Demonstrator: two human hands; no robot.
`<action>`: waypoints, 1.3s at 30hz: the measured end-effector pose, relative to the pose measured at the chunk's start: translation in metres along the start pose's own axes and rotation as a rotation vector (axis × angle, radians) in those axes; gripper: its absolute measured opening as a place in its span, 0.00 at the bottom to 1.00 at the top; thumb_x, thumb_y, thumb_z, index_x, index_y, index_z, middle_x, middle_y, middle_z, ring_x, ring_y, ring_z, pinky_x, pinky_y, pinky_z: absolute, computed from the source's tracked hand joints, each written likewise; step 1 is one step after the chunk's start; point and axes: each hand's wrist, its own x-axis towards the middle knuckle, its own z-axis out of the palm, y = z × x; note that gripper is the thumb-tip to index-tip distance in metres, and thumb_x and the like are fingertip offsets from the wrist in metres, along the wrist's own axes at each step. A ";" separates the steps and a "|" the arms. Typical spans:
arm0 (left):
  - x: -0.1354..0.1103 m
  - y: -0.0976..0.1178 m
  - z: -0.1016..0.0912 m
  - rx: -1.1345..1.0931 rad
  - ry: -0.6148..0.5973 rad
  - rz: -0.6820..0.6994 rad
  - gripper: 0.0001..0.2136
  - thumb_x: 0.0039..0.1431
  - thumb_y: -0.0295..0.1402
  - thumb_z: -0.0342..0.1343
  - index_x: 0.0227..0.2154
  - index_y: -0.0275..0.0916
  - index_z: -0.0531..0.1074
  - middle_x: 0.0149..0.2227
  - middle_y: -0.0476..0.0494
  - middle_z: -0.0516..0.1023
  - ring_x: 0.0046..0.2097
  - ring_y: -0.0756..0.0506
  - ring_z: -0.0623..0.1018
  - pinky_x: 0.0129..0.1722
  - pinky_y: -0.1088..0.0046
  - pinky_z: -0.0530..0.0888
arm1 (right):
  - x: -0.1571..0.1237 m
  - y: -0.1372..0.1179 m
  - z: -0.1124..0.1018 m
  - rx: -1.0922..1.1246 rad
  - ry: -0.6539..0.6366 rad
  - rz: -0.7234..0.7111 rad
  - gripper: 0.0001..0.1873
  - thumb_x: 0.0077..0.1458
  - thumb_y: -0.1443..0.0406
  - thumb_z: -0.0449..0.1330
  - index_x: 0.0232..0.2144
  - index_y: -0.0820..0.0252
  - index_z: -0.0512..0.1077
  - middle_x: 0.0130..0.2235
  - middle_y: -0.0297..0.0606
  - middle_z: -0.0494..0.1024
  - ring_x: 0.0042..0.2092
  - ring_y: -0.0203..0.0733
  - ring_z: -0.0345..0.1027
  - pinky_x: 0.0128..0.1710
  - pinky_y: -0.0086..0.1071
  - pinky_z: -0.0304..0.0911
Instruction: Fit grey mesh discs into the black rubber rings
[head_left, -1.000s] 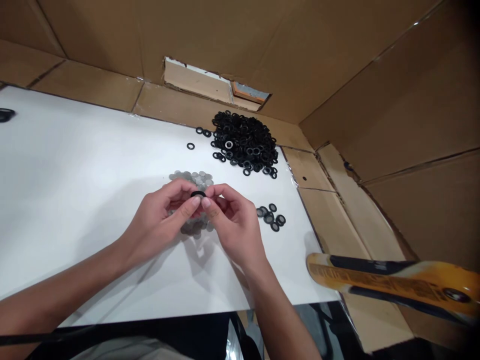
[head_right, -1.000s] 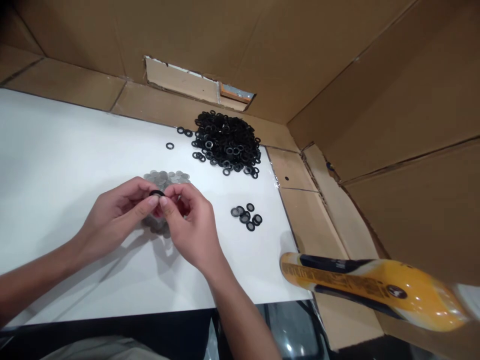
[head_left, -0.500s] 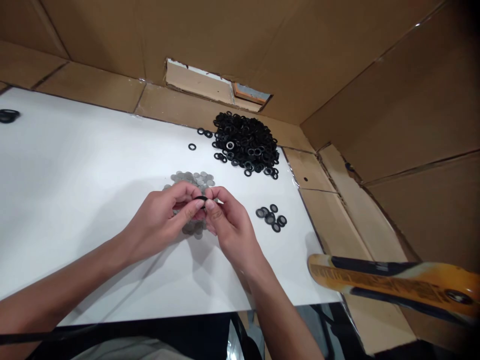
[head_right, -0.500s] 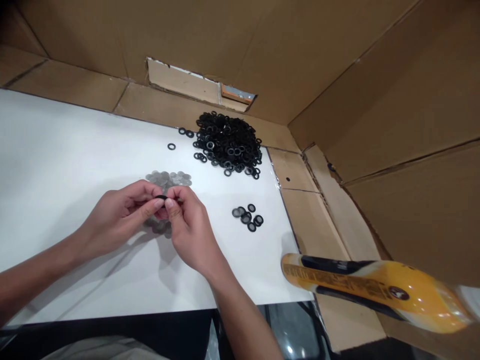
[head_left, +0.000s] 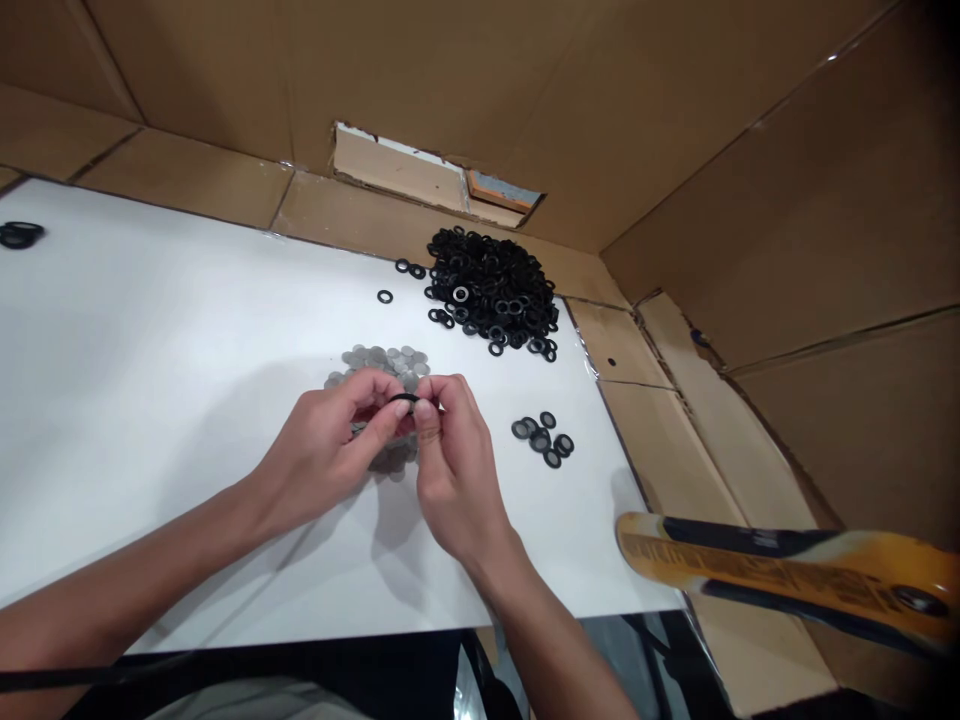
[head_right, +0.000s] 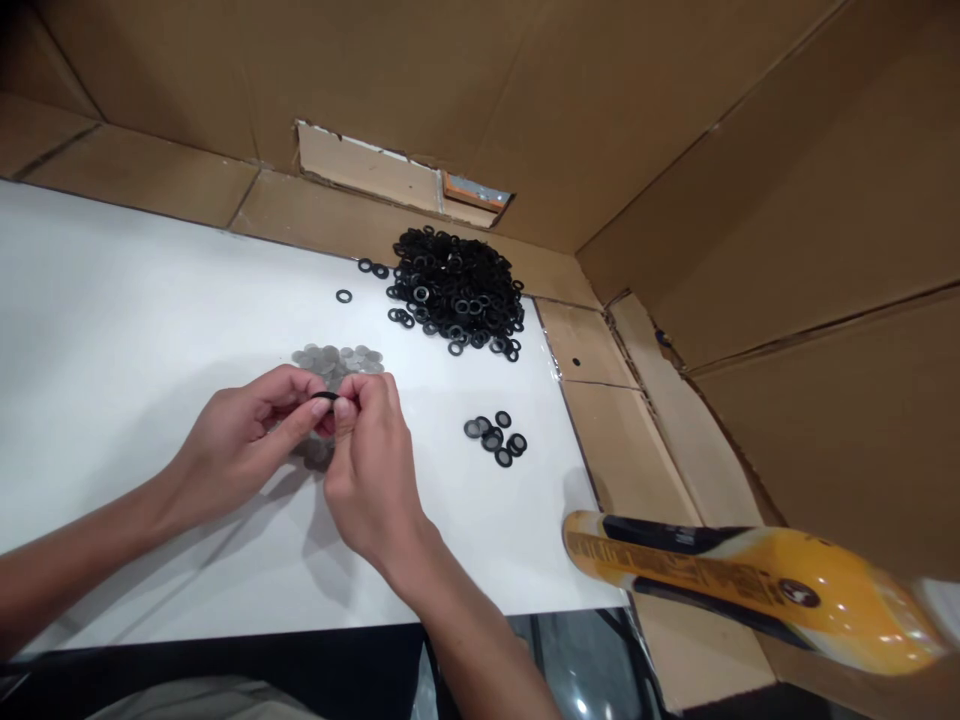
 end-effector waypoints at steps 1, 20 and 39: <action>0.000 0.000 0.001 -0.022 0.021 -0.018 0.08 0.70 0.41 0.57 0.38 0.43 0.73 0.33 0.49 0.83 0.36 0.46 0.84 0.34 0.73 0.78 | 0.000 0.000 0.000 -0.002 0.009 -0.001 0.10 0.74 0.59 0.50 0.39 0.55 0.64 0.40 0.38 0.69 0.37 0.41 0.67 0.37 0.37 0.64; -0.003 0.000 0.002 -0.237 0.036 -0.078 0.08 0.71 0.40 0.58 0.39 0.42 0.74 0.34 0.50 0.82 0.37 0.48 0.82 0.39 0.74 0.80 | 0.005 0.002 -0.004 0.234 0.029 0.077 0.10 0.68 0.57 0.61 0.37 0.55 0.71 0.36 0.36 0.75 0.34 0.40 0.72 0.33 0.34 0.68; 0.000 0.003 0.000 -0.332 -0.024 -0.095 0.08 0.70 0.39 0.60 0.37 0.41 0.76 0.31 0.50 0.81 0.34 0.47 0.83 0.36 0.73 0.80 | 0.006 -0.001 -0.002 0.478 -0.081 0.211 0.12 0.66 0.55 0.62 0.36 0.55 0.68 0.26 0.28 0.68 0.26 0.36 0.61 0.28 0.31 0.61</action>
